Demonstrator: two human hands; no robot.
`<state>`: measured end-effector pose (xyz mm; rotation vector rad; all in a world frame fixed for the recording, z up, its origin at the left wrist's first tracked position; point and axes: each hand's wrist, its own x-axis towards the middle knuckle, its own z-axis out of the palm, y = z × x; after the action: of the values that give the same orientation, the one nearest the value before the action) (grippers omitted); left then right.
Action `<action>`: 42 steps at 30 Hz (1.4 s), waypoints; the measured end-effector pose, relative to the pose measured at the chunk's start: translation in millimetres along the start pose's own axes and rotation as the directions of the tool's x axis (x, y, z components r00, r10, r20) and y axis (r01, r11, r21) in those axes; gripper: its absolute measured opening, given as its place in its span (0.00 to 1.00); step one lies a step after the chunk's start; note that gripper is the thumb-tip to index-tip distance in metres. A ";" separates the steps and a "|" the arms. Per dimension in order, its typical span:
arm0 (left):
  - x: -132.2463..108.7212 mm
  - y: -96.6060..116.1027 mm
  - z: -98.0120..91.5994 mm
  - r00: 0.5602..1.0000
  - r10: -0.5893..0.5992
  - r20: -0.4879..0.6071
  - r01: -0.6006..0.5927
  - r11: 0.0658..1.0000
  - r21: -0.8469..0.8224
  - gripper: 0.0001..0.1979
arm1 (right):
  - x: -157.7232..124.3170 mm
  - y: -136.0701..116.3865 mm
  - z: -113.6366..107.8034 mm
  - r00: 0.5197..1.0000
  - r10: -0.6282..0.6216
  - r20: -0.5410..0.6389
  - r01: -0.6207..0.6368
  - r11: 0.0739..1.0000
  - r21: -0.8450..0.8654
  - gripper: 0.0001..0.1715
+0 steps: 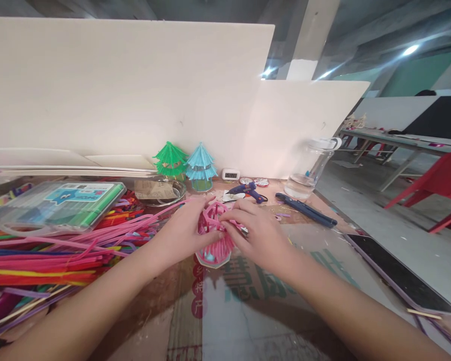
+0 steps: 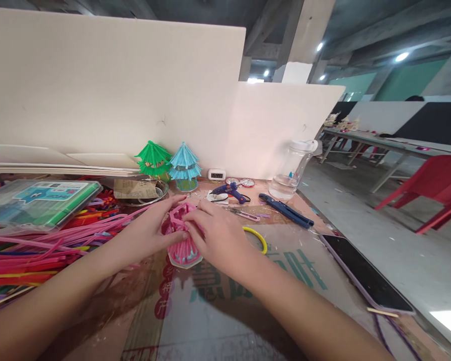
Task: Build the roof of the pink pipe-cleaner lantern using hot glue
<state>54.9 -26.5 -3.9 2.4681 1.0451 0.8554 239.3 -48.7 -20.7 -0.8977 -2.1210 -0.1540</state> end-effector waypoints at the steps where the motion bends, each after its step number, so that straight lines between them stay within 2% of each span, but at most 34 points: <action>1: 0.2 0.1 -0.2 1.000 0.004 -0.001 -0.004 1.000 -0.001 0.16 | -0.4 0.0 -0.3 1.000 -0.016 -0.013 0.016 1.000 -0.014 0.12; 5: 0.2 0.8 -1.1 0.999 0.047 -0.006 -0.048 0.998 -0.046 0.20 | 0.2 -0.2 -4.9 0.996 -0.003 -0.084 0.006 0.999 0.044 0.15; 8: -0.9 -0.5 -1.2 1.000 0.012 -0.009 -0.012 0.998 -0.065 0.26 | 4.0 1.6 -12.1 0.981 0.134 -0.139 -0.112 0.981 0.158 0.12; 11: -1.7 -3.0 -0.8 0.998 -0.067 -0.007 0.067 0.996 -0.063 0.31 | 8.6 9.5 -20.1 0.935 0.304 -0.185 -0.247 0.928 0.280 0.05; 15: -2.2 -4.5 -1.0 0.995 -0.093 0.022 0.094 0.993 -0.069 0.32 | 12.6 33.2 -26.9 0.870 0.474 -0.135 -0.381 0.821 0.426 0.12; 19: -3.9 -7.5 -5.2 0.991 -0.119 0.059 0.122 0.990 -0.063 0.36 | 12.0 65.0 -20.4 0.826 0.560 -0.061 -0.463 0.737 0.492 0.18; 21: -4.4 -12.4 -10.5 0.988 -0.124 0.094 0.131 0.989 -0.072 0.40 | 9.8 79.7 -10.5 0.815 0.576 -0.061 -0.476 0.725 0.497 0.19; 25: -2.5 -27.4 -24.6 0.961 -0.201 0.188 0.220 0.972 -0.085 0.45 | 5.4 98.4 8.7 0.805 0.591 -0.056 -0.498 0.723 0.478 0.14; 30: -4.8 -47.8 -28.7 0.923 -0.170 0.346 0.272 0.923 -0.272 0.52 | 8.1 99.1 2.8 0.830 0.557 -0.038 -0.479 0.746 0.463 0.15; 33: -14.9 -58.0 -22.1 0.929 -0.150 0.338 0.281 0.881 -0.381 0.61 | 12.8 92.6 -4.1 0.849 0.527 -0.020 -0.463 0.762 0.453 0.17; 37: -31.7 -64.4 -10.2 0.942 -0.205 0.267 0.308 0.846 -0.435 0.71 | 20.1 83.0 0.3 0.871 0.488 0.047 -0.457 0.773 0.441 0.15; 39: -39.0 -64.7 -2.3 0.948 -0.236 0.215 0.310 0.837 -0.450 0.71 | 21.5 78.1 4.2 0.875 0.476 0.083 -0.463 0.775 0.431 0.13; 42: -48.2 -62.7 13.6 0.955 -0.278 0.105 0.294 0.841 -0.454 0.63 | 14.9 68.9 5.4 0.873 0.471 0.128 -0.478 0.775 0.414 0.13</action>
<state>3.4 -20.2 -65.1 1.8638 1.0200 0.8440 274.2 12.5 -26.3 -1.1217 -1.7634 0.5741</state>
